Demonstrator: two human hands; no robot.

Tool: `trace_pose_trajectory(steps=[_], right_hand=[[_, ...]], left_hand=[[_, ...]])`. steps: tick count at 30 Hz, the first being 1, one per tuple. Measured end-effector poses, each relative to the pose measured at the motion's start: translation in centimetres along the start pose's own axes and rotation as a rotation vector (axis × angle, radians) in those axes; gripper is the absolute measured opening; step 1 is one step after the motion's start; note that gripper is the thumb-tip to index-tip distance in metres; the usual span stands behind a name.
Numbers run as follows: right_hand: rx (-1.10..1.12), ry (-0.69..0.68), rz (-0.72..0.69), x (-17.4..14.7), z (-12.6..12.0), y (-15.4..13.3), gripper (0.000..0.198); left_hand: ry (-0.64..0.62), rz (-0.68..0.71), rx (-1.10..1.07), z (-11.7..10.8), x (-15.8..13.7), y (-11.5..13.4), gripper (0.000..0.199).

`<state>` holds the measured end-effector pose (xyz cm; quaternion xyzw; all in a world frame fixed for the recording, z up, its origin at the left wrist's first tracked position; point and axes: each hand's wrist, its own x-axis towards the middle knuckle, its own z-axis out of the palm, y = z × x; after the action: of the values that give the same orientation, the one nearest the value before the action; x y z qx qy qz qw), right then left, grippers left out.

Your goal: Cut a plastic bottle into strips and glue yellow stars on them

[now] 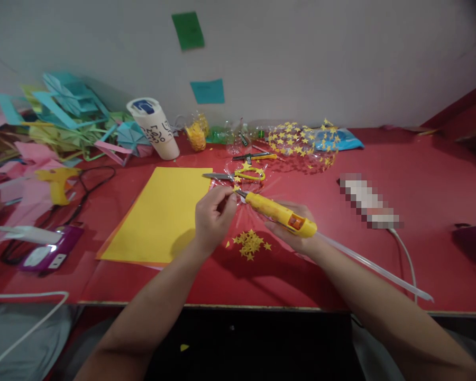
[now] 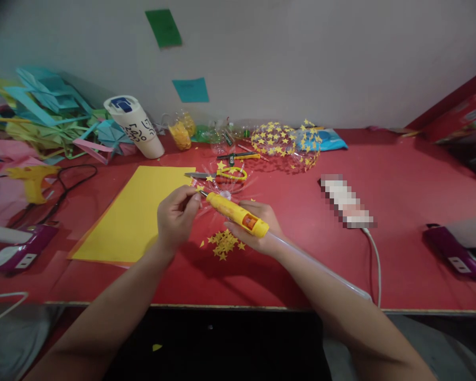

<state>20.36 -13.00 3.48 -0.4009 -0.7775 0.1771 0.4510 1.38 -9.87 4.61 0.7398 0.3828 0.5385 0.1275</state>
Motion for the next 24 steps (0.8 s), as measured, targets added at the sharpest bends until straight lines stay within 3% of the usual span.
trace_pose_trajectory(steps=[4,6,10,13,15,19,24], right_hand=[[-0.042,0.016,-0.047,0.4,-0.2,0.0,0.024],[-0.070,0.115,-0.007,0.7,-0.2,0.1,0.022],[-0.136,0.255,0.054,0.9,0.3,0.5,0.010],[-0.160,0.310,-0.022,0.8,0.7,0.4,0.005],[-0.146,0.333,-0.081,0.7,0.7,0.0,0.003],[-0.123,0.270,-0.133,0.2,0.4,-0.6,0.008],[-0.051,0.229,-0.085,-0.4,0.8,-0.1,0.015]], left_hand=[[-0.001,0.100,0.044,-0.4,0.1,0.0,0.015],[-0.025,0.017,-0.051,-0.4,0.2,0.1,0.013],[-0.251,-0.448,-0.476,0.0,0.2,0.9,0.015],[-0.398,-0.763,-0.751,0.4,0.0,1.6,0.018],[-0.435,-0.884,-0.827,0.6,0.0,2.0,0.020],[-0.515,-0.977,-0.836,0.8,-0.2,2.4,0.025],[-0.573,-0.964,-0.834,0.9,-0.4,2.2,0.021]])
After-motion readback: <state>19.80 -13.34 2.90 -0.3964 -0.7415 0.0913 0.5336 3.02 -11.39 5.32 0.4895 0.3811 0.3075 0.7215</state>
